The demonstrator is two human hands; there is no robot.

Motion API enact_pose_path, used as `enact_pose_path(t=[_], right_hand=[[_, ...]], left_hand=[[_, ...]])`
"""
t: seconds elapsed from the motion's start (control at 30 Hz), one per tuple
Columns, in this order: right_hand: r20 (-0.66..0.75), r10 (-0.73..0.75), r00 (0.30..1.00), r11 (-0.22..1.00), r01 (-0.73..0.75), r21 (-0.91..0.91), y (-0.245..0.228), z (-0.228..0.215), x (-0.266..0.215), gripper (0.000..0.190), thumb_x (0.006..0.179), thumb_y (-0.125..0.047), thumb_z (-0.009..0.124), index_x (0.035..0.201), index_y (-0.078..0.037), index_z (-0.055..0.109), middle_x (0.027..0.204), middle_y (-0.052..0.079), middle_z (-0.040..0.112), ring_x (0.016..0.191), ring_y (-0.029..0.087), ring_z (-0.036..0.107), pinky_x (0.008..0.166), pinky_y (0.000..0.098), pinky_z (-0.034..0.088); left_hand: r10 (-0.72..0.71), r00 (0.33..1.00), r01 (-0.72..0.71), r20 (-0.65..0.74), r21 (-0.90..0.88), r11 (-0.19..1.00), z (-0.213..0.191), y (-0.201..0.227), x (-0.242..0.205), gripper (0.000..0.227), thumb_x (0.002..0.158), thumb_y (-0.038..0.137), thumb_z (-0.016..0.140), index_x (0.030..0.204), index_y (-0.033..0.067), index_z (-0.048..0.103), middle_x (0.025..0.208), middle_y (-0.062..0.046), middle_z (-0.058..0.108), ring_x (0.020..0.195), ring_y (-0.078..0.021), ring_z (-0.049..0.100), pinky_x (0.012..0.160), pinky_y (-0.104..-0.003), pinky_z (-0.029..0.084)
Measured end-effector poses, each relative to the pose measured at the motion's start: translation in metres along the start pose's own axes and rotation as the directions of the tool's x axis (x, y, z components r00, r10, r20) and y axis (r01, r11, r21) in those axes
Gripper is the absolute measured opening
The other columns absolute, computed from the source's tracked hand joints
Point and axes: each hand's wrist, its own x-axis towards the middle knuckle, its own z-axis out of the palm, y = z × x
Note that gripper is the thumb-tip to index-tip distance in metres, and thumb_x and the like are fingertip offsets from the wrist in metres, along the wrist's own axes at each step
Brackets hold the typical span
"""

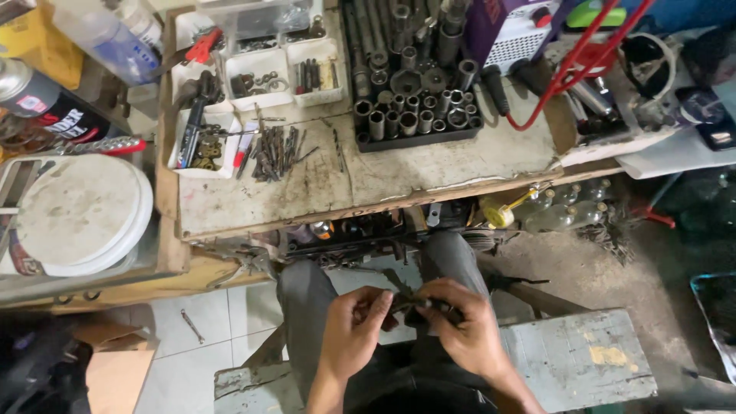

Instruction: The person sits at a cluttered workbench and assembles small mechanical parts by hand. They pick up a small metal pin from a tray and insert it into a dark metal component held in their lap, repeating the process with additional pins.

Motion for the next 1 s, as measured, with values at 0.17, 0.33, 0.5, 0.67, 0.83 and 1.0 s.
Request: enact_pose_path(t=[0.17,0.33,0.5,0.67,0.83,1.0], right_hand=[[-0.048,-0.058,0.997,0.998,0.057,-0.033,-0.011,-0.004,-0.004,0.024,0.074,0.007,0.071,0.097,0.001,0.076,0.1,0.007,0.078,0.078,0.019,0.072,0.07,0.0276,0.056],[0.006,-0.025,1.0,0.992,0.026,-0.126,-0.024,-0.018,0.001,0.02,0.076,-0.002,0.076,0.096,-0.001,0.077,0.082,0.006,0.079,0.059,0.018,0.066,0.056,0.0283,0.053],[0.078,-0.033,0.996,0.999,0.034,-0.01,-0.026,-0.018,0.003,0.023,0.075,0.004,0.077,0.097,0.001,0.077,0.09,0.008,0.079,0.063,0.016,0.07,0.054,0.0272,0.055],[0.003,-0.074,0.997,0.994,0.074,-0.085,-0.012,-0.018,-0.003,0.032,0.069,0.007,0.071,0.099,0.0,0.078,0.099,0.01,0.08,0.077,0.022,0.076,0.068,0.0305,0.06],[0.017,-0.047,0.999,0.995,0.048,-0.086,-0.014,-0.025,-0.001,0.031,0.07,0.008,0.068,0.097,0.0,0.078,0.083,0.008,0.08,0.059,0.018,0.068,0.054,0.0282,0.053],[0.106,0.009,0.994,1.0,-0.007,-0.02,-0.017,-0.026,0.001,0.037,0.07,0.008,0.066,0.104,0.0,0.078,0.085,0.007,0.083,0.067,0.016,0.075,0.061,0.0273,0.06]], left_hand=[[-0.138,0.974,0.131,0.182,0.05,0.99,0.004,0.001,0.003,0.031,0.099,0.012,0.063,0.075,-0.0056,0.071,0.054,-0.008,0.065,0.043,-0.0149,0.055,0.044,-0.03,0.044],[-0.015,0.977,0.012,0.211,0.018,1.0,0.005,0.001,0.004,0.017,0.091,0.0,0.068,0.097,-0.0076,0.081,0.062,-0.006,0.068,0.053,-0.0102,0.054,0.048,-0.025,0.042],[0.103,0.977,-0.094,0.188,-0.058,0.994,0.003,0.001,0.004,0.017,0.088,-0.003,0.071,0.104,-0.0069,0.076,0.084,-0.008,0.076,0.066,-0.0105,0.061,0.059,-0.025,0.05],[-0.012,0.983,0.002,0.181,0.058,0.998,0.005,0.007,0.009,0.029,0.092,0.018,0.072,0.075,-0.0038,0.074,0.055,-0.005,0.065,0.047,-0.0104,0.049,0.044,-0.026,0.037],[0.116,0.964,-0.111,0.24,-0.033,0.993,0.009,-0.003,0.009,0.01,0.09,-0.002,0.071,0.1,-0.005,0.072,0.08,-0.007,0.072,0.066,-0.0104,0.059,0.058,-0.023,0.049],[0.236,0.952,-0.227,0.195,-0.071,0.971,0.013,0.009,0.008,0.015,0.083,-0.012,0.064,0.094,-0.004,0.072,0.103,-0.01,0.073,0.081,-0.0167,0.067,0.074,-0.029,0.057]])
